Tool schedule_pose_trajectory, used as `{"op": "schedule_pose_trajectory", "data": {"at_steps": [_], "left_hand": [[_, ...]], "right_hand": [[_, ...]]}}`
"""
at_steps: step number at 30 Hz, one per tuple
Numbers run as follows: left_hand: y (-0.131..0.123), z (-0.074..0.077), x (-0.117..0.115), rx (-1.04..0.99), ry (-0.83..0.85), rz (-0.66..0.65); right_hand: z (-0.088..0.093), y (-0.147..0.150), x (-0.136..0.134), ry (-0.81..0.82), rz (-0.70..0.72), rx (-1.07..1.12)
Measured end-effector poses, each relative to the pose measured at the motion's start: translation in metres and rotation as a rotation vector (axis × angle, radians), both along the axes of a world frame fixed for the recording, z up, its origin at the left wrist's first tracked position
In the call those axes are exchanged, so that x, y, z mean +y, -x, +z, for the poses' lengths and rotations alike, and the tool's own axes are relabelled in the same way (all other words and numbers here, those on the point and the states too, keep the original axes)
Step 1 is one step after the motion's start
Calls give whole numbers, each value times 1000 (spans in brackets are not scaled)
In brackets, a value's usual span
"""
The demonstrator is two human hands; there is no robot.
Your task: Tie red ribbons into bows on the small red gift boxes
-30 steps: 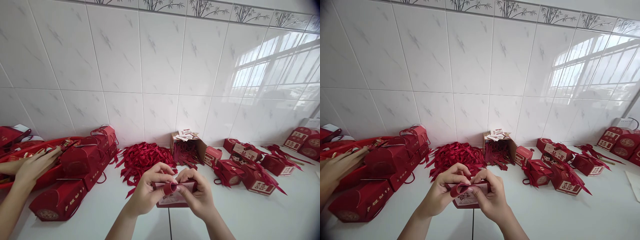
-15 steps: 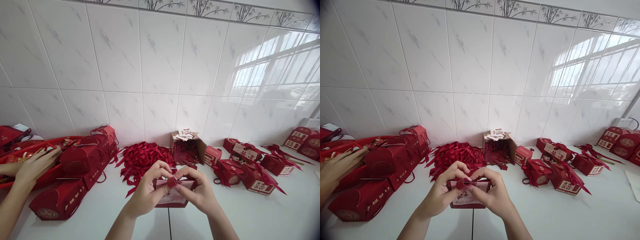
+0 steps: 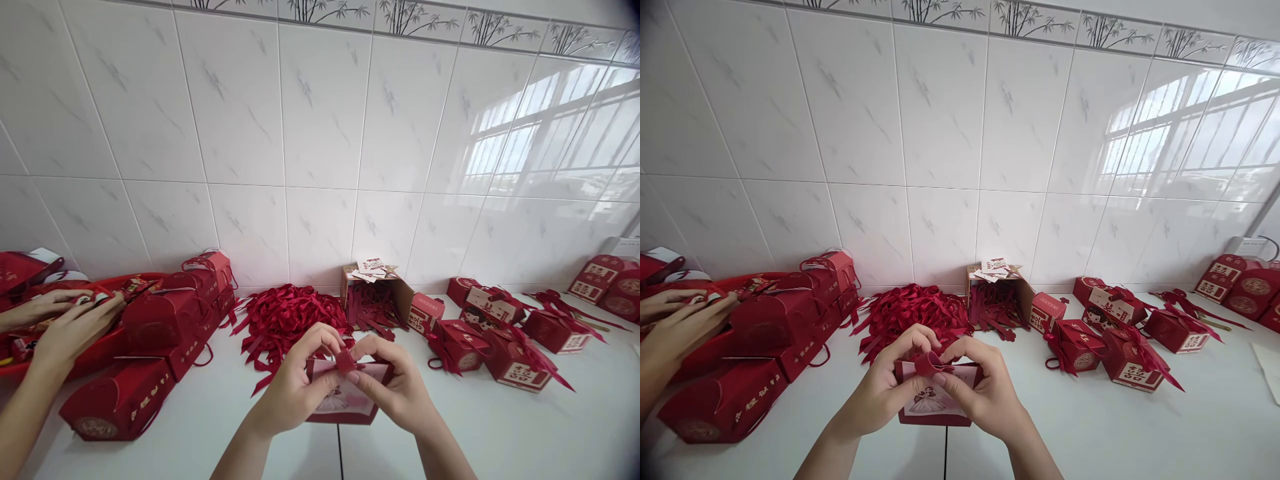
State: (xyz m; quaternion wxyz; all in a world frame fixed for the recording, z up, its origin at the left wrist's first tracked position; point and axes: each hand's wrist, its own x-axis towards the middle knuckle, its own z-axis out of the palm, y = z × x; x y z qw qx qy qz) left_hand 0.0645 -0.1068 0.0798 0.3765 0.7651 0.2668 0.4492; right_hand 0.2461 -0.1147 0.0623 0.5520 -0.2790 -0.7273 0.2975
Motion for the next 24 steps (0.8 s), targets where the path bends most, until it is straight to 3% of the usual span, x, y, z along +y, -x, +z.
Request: {"op": "schedule_pose_trajectory", "data": {"at_steps": [19,24], "left_hand": [[-2,-1,1,10,31,33],[1,-1,2,17,125,32]], "right_hand": [[-8,8,4,-37,-58,160],[-8,6,6,89,-50,119]]}}
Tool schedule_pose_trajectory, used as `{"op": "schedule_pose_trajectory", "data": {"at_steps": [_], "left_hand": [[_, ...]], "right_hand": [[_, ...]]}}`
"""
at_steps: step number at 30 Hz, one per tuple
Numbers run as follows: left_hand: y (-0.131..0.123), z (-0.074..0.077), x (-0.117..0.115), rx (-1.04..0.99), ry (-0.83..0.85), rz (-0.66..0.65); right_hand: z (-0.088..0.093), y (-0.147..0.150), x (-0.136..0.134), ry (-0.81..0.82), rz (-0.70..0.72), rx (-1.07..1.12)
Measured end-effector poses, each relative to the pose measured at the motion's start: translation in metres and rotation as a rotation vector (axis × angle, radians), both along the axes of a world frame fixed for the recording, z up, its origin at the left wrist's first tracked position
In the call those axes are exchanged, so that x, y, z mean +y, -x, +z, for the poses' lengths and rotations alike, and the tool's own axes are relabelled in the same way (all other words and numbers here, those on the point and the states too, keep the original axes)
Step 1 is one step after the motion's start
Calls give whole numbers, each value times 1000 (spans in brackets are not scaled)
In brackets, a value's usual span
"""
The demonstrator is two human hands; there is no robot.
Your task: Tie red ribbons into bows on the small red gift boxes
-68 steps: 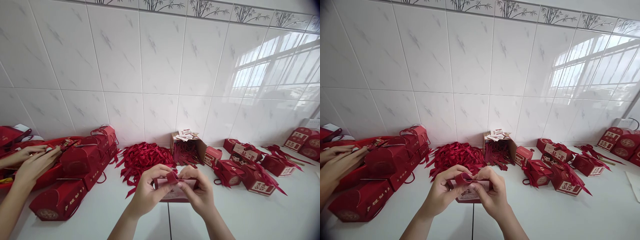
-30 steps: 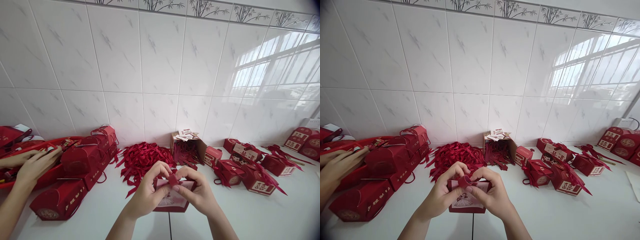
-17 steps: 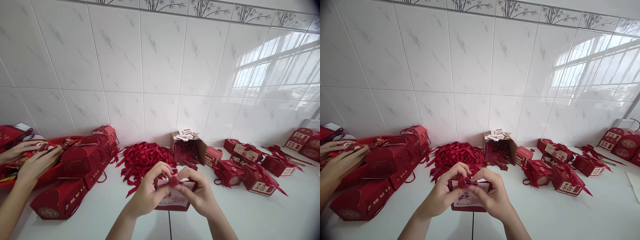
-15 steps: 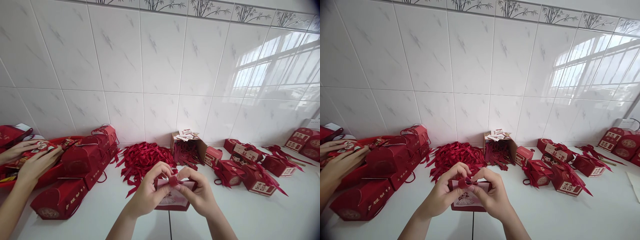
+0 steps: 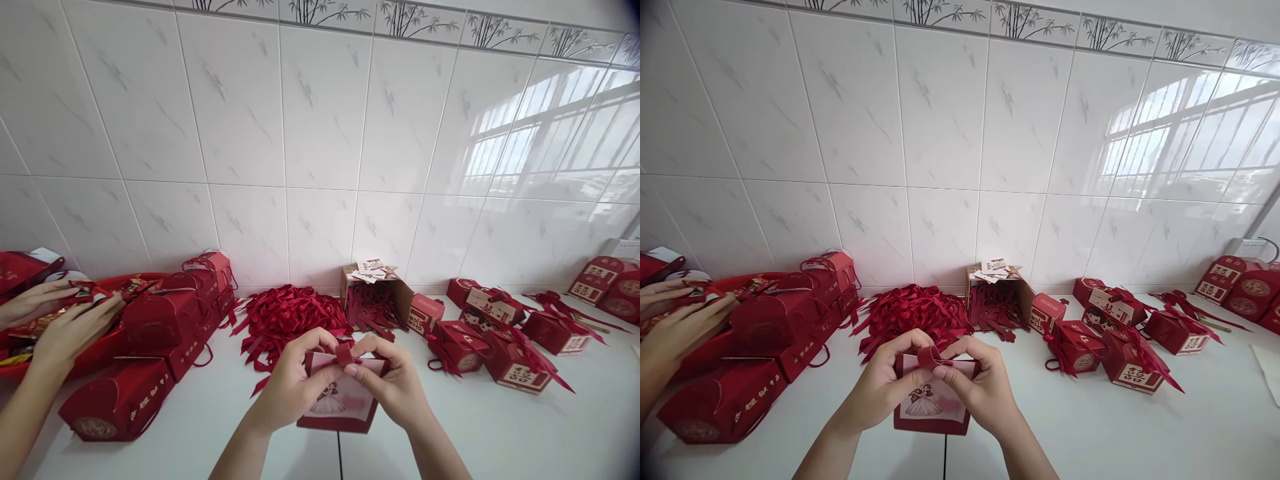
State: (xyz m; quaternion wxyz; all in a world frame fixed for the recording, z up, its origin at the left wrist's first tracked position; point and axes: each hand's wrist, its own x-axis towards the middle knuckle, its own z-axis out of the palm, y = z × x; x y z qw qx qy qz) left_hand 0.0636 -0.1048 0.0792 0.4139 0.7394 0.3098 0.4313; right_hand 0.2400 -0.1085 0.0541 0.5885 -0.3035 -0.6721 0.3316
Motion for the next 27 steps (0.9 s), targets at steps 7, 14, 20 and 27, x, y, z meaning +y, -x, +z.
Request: {"op": "schedule_pose_trajectory", "data": {"at_steps": [7,14,20,27], "left_hand": [[16,7,0,16,25,111],[13,1,1,30,138,86],[13,-2,2,19,173,93],[15,2,3,135,100,90]], "right_hand": [[8,-22,3,-36,48,-246],[8,-23,4,80,6,-326],[11,-28,4,112,-28,-387],[12,-29,3,198,23,-353]]}}
